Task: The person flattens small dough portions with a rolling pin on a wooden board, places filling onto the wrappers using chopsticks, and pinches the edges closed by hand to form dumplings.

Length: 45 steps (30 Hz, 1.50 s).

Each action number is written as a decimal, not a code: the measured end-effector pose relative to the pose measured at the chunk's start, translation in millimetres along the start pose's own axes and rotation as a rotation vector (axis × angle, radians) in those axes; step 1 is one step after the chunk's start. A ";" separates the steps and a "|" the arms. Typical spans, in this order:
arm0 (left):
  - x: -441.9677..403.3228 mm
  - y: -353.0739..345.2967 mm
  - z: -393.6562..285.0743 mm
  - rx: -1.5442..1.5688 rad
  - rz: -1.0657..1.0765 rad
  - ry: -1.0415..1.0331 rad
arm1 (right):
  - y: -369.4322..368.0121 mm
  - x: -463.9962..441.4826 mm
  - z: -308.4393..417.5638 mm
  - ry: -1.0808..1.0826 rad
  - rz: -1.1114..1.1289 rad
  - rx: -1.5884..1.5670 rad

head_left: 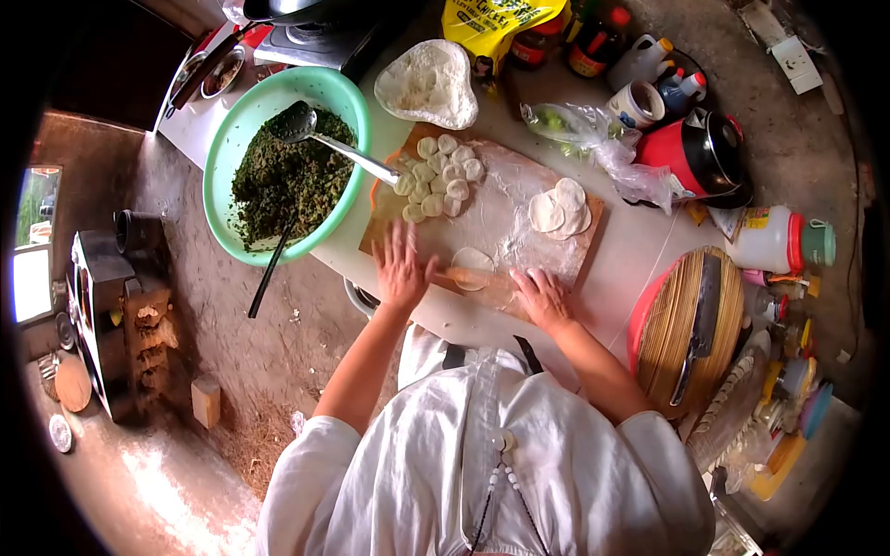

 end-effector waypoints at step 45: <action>12.3 -2.2 -31.0 0.136 0.152 -0.350 | 18.6 -30.9 7.8 0.002 -0.353 -0.164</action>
Point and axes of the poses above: each hand's wrist, its own x-axis away from the middle knuckle, its own y-axis out of the back of the hand, z = x × y, the point moved 1 cm from there along -x, towards the middle knuckle, and after that the axes turned 2 degrees about x, right-handed, at the moved point
